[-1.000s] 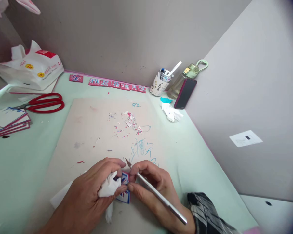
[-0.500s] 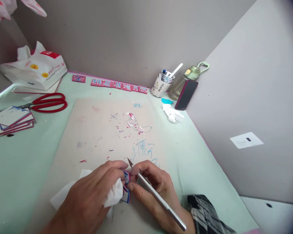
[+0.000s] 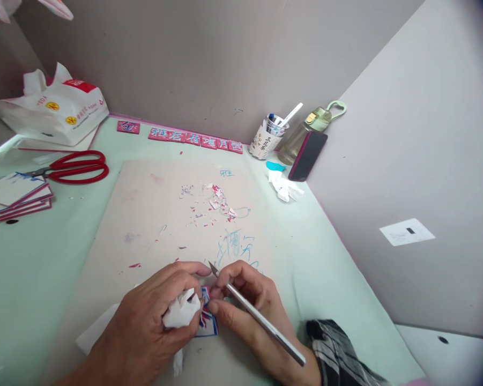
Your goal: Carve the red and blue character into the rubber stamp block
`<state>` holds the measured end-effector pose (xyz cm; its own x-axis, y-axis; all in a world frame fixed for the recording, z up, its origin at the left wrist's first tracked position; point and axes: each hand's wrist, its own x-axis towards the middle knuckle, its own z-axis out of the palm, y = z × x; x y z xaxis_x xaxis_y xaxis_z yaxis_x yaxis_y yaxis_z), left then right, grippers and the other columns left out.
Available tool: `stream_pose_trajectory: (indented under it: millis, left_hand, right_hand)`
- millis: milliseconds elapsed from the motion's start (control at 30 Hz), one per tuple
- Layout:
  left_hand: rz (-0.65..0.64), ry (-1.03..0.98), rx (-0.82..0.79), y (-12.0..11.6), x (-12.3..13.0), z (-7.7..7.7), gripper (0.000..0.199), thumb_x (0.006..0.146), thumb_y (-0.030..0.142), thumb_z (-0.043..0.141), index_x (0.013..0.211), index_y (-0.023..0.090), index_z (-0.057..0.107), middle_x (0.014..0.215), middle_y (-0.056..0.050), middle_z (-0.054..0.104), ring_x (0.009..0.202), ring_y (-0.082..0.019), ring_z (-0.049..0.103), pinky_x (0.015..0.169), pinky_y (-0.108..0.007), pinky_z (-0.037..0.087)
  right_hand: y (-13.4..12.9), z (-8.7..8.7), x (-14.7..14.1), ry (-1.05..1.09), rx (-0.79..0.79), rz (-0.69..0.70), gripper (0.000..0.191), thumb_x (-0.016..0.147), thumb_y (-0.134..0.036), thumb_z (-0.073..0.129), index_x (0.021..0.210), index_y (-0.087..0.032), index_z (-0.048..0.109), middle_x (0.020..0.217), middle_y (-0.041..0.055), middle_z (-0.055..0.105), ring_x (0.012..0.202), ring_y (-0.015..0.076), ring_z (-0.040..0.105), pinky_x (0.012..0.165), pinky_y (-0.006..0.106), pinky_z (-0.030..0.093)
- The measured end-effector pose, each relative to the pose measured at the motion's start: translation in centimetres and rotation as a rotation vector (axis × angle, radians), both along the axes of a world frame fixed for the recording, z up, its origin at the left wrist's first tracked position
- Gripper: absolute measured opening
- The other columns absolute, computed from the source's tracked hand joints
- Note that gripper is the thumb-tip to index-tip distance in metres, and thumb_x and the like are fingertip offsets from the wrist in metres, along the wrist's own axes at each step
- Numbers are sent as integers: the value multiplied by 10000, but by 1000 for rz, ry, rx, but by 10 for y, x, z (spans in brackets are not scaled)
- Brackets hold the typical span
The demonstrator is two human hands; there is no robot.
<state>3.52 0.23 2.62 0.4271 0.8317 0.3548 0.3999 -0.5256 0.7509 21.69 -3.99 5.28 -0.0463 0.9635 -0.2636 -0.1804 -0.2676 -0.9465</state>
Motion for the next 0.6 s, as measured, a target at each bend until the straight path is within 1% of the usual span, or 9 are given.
stream_pose_trajectory:
  millis: [133, 267, 333, 400, 467, 533, 600]
  left_hand:
    - [4, 10, -55, 1, 1, 2, 135, 830, 223, 546, 770, 278, 653, 1068, 18, 794, 938, -148, 774, 712, -178, 609]
    - [3, -12, -100, 1, 3, 5, 145, 836, 242, 548, 740, 281, 649, 1082, 15, 802, 977, -162, 774, 709, -174, 610]
    - [4, -19, -143, 0, 3, 5, 148, 836, 247, 553, 730, 282, 650, 1125, 19, 796, 1007, -167, 770, 667, -156, 603]
    - [23, -24, -191, -2, 1, 4, 143, 838, 263, 560, 725, 278, 647, 1198, 17, 775, 1069, -187, 756, 616, -148, 595]
    - [55, -32, -245, -4, -4, 0, 133, 852, 295, 568, 739, 271, 634, 1277, 16, 744, 1115, -214, 741, 578, -157, 594]
    - [104, -43, -303, -4, -12, -4, 150, 889, 348, 571, 768, 268, 611, 1340, 26, 711, 1114, -225, 740, 599, -183, 614]
    - [163, -43, -356, -2, -21, -7, 211, 944, 424, 561, 802, 271, 589, 1379, 43, 687, 1107, -225, 739, 611, -200, 623]
  right_hand:
    - [0, -1, -1, 19, 1, -28, 310, 730, -220, 888, 853, -189, 605, 768, -26, 647, 690, 95, 566, 643, 189, 474]
    - [-3, 0, -2, 0, 24, -40, 282, 730, -177, 868, 852, -190, 614, 781, -22, 658, 699, 97, 577, 645, 184, 489]
    - [-5, -1, -1, -21, 41, -34, 267, 739, -176, 850, 859, -195, 613, 791, -16, 662, 706, 105, 585, 647, 193, 497]
    - [-7, -3, 0, -96, 87, -35, 218, 776, -190, 812, 865, -200, 613, 787, -13, 657, 693, 110, 577, 634, 204, 490]
    - [-8, -7, 2, -237, 173, -66, 142, 835, -205, 754, 867, -205, 616, 776, -11, 644, 664, 111, 555, 615, 216, 470]
    - [-8, -11, 5, -359, 242, -118, 95, 880, -218, 712, 873, -212, 618, 773, -7, 640, 650, 117, 543, 605, 230, 454]
    - [-6, -12, 8, -374, 233, -157, 94, 891, -234, 711, 884, -218, 619, 794, 3, 656, 673, 129, 560, 618, 242, 461]
